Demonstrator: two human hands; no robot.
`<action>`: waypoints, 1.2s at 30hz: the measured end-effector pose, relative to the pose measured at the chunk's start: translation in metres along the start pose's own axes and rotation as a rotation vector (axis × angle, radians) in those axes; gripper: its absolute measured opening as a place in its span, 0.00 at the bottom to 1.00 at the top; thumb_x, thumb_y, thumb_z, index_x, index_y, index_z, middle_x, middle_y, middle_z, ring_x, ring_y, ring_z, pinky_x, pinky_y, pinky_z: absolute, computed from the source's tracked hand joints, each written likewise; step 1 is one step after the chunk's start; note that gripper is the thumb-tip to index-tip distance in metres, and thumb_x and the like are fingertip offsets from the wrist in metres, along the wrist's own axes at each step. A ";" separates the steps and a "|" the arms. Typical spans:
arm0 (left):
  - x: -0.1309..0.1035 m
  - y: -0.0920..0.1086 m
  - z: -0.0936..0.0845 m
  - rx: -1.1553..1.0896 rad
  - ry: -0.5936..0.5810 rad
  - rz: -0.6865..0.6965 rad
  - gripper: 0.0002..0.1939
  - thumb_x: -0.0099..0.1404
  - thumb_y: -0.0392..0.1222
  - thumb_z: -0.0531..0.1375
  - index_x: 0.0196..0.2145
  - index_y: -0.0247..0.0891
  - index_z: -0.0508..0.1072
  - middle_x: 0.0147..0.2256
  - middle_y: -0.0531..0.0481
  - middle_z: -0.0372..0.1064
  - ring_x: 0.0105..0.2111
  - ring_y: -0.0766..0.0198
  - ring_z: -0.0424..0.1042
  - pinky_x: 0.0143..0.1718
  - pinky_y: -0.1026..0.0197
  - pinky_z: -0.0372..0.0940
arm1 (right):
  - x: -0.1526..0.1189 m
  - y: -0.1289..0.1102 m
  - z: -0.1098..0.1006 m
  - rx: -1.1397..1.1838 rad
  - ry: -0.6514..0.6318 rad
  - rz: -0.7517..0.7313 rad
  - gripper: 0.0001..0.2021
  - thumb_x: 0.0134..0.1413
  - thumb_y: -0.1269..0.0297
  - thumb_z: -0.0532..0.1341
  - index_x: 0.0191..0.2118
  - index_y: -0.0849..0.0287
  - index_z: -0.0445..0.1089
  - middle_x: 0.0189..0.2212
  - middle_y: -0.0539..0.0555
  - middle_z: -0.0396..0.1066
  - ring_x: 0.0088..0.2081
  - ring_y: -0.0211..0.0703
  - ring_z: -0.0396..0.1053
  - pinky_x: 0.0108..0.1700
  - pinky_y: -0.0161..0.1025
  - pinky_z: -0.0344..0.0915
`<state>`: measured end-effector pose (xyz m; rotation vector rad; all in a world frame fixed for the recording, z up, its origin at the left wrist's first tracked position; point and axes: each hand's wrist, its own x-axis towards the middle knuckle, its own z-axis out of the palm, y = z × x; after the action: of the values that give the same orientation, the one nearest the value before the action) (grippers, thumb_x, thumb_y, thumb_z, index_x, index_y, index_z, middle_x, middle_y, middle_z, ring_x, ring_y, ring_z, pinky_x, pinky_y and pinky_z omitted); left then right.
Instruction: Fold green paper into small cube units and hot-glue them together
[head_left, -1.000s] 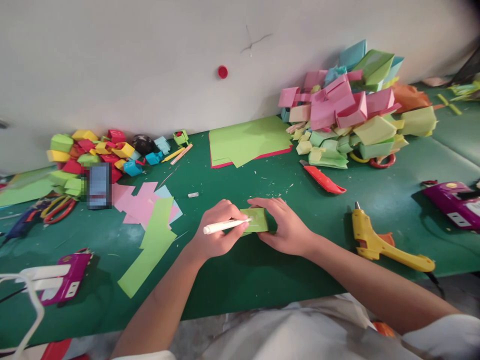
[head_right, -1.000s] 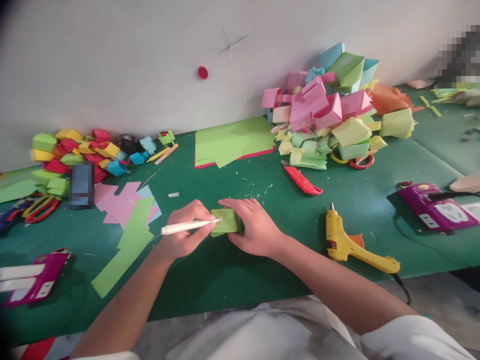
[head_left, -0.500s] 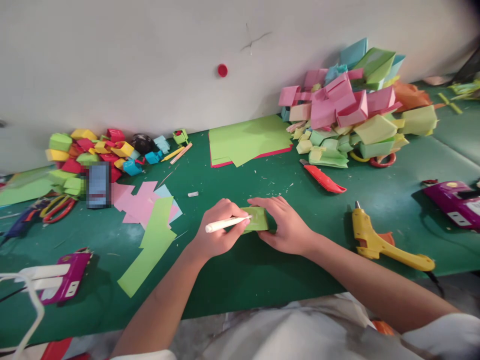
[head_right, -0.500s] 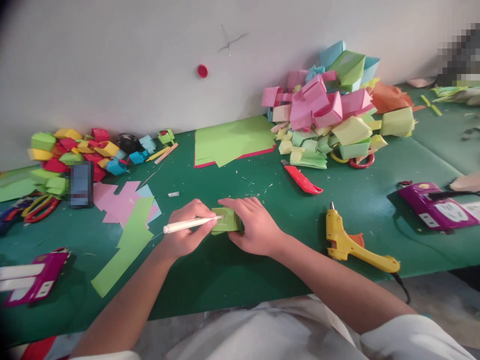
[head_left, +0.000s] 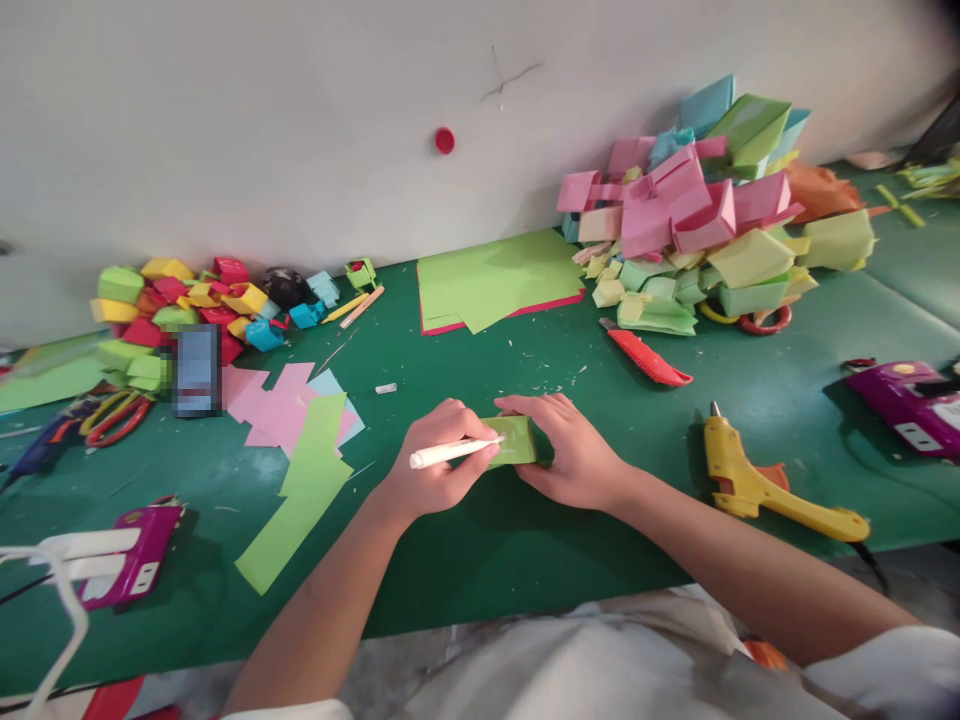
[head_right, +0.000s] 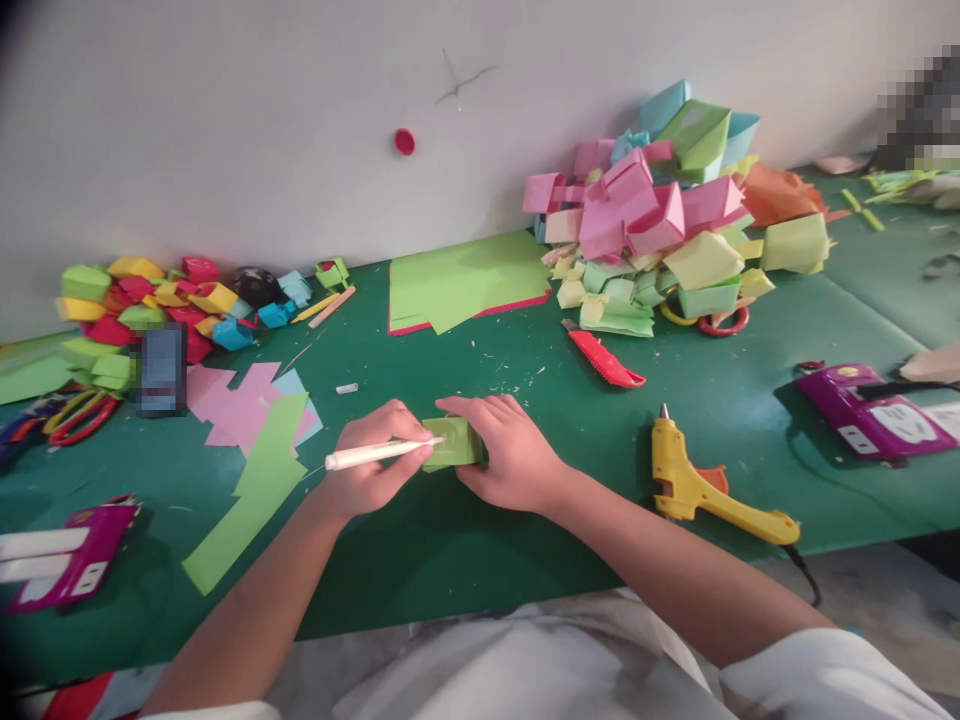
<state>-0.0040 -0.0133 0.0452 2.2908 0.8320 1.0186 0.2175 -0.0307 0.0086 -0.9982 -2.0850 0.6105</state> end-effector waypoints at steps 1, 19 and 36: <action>0.000 0.000 0.000 -0.004 -0.003 0.003 0.03 0.69 0.38 0.61 0.35 0.41 0.73 0.31 0.50 0.75 0.30 0.63 0.70 0.34 0.59 0.67 | 0.000 0.000 0.000 0.001 0.000 0.000 0.34 0.47 0.72 0.60 0.62 0.52 0.58 0.51 0.58 0.76 0.49 0.58 0.73 0.52 0.56 0.64; -0.001 -0.003 -0.004 -0.024 -0.035 -0.024 0.03 0.69 0.39 0.61 0.36 0.41 0.74 0.31 0.49 0.76 0.31 0.61 0.70 0.34 0.58 0.66 | -0.001 0.001 0.001 0.002 0.004 0.010 0.34 0.47 0.71 0.61 0.63 0.52 0.59 0.51 0.58 0.76 0.49 0.58 0.74 0.52 0.56 0.65; -0.001 -0.003 -0.003 -0.047 -0.049 0.000 0.03 0.69 0.38 0.61 0.35 0.40 0.74 0.30 0.49 0.75 0.30 0.62 0.69 0.33 0.57 0.64 | -0.001 0.002 0.000 0.020 0.005 0.012 0.33 0.48 0.71 0.61 0.63 0.52 0.58 0.51 0.58 0.76 0.50 0.58 0.73 0.53 0.57 0.63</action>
<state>-0.0080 -0.0115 0.0452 2.2674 0.7799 0.9680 0.2192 -0.0303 0.0068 -1.0008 -2.0662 0.6325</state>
